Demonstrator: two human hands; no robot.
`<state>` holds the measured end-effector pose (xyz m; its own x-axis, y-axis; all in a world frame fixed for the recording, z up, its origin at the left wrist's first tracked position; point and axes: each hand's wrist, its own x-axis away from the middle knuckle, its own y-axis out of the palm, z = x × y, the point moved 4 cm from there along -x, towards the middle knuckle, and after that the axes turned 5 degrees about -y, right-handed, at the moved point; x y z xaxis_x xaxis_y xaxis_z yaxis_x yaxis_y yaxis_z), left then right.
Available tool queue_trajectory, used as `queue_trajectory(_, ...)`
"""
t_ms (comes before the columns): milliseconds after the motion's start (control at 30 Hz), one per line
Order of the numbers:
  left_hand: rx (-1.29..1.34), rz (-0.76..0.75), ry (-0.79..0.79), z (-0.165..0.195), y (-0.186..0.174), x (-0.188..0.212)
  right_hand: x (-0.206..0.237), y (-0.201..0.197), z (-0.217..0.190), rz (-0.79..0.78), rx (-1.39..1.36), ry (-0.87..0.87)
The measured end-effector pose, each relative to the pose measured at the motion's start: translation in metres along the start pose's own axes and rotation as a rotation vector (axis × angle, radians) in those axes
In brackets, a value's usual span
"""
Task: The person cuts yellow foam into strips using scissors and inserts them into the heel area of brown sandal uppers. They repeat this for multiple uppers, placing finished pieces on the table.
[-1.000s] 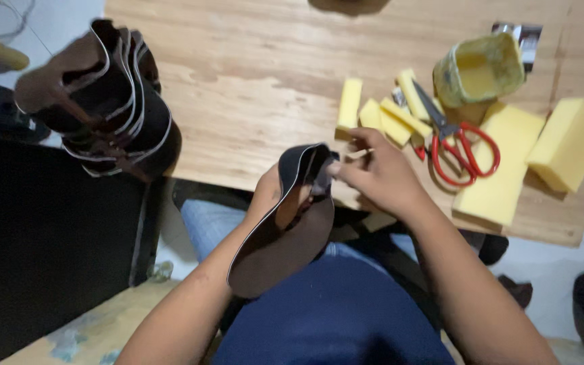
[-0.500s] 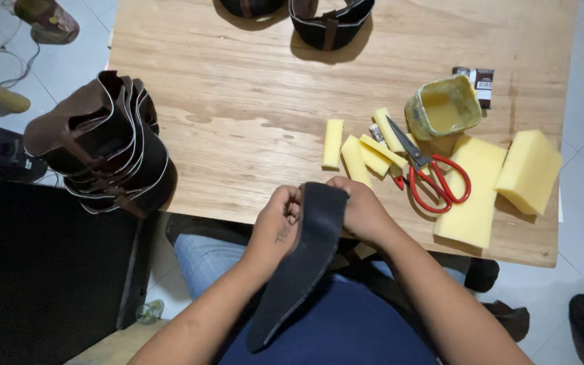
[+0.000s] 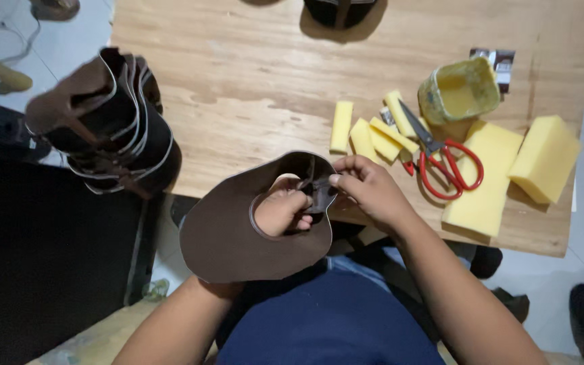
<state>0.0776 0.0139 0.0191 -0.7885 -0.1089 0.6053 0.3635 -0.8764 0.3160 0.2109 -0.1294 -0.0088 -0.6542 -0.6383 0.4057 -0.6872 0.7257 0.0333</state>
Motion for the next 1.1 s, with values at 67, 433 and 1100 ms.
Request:
queue_trajectory(67, 0.017, -0.025, -0.001, 0.019, 0.018, 0.016, 0.002, 0.006, 0.004, -0.092, 0.077, -0.035)
queue_trajectory(433, -0.283, 0.063, 0.316, 0.011, 0.015, 0.019, 0.001, 0.017, 0.004, -0.086, 0.482, -0.222)
queue_trajectory(1100, -0.567, 0.376, 0.262, -0.031, -0.017, -0.003, 0.008, 0.040, -0.015, -0.099, 0.788, -0.439)
